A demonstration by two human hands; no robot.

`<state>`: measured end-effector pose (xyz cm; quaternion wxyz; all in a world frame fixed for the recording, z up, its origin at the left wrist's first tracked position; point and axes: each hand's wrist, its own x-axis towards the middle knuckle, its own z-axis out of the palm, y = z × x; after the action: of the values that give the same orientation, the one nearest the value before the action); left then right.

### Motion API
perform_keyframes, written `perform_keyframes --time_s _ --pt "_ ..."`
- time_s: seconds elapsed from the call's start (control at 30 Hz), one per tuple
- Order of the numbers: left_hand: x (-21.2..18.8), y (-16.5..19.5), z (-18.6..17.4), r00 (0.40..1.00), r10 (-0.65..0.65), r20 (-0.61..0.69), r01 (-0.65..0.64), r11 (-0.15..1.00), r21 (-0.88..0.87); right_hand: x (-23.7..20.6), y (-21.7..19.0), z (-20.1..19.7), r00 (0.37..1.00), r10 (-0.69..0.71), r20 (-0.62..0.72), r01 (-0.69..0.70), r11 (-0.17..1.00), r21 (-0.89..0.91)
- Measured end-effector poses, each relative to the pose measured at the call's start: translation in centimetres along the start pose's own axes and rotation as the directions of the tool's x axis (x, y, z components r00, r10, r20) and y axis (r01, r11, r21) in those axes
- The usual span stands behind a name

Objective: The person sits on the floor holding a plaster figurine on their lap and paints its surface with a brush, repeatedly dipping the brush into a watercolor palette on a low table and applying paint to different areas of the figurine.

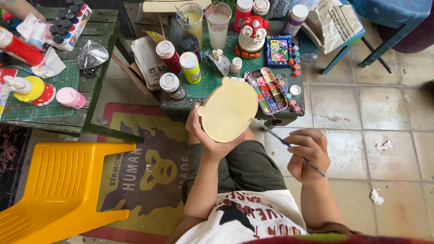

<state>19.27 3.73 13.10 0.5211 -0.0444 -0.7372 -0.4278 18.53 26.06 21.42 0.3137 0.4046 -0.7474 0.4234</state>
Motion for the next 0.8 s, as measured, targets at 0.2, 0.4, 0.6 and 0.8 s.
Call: perform_keyframes --time_s 0.2,0.4,0.6,0.8 --pt "-0.6 -1.0 0.4 0.997 -0.071 0.020 0.073 0.989 -0.129 -1.6 1.2 0.5 0.984 0.124 -0.128 -0.108 0.986 0.130" --pt "-0.8 -2.6 0.7 0.973 -0.210 0.097 0.229 0.937 -0.264 -3.6 5.7 -0.6 0.795 0.467 -0.387 -0.213 0.812 0.543" --pt "-2.1 -5.7 1.5 0.935 -0.319 0.155 0.352 0.888 -0.297 -6.7 11.3 -0.6 0.680 0.601 -0.421 -0.371 0.777 0.509" --pt "-3.9 -9.1 2.8 0.915 -0.351 0.196 0.393 0.887 -0.244 -8.2 19.6 1.4 0.670 0.690 -0.275 -0.622 0.724 0.300"
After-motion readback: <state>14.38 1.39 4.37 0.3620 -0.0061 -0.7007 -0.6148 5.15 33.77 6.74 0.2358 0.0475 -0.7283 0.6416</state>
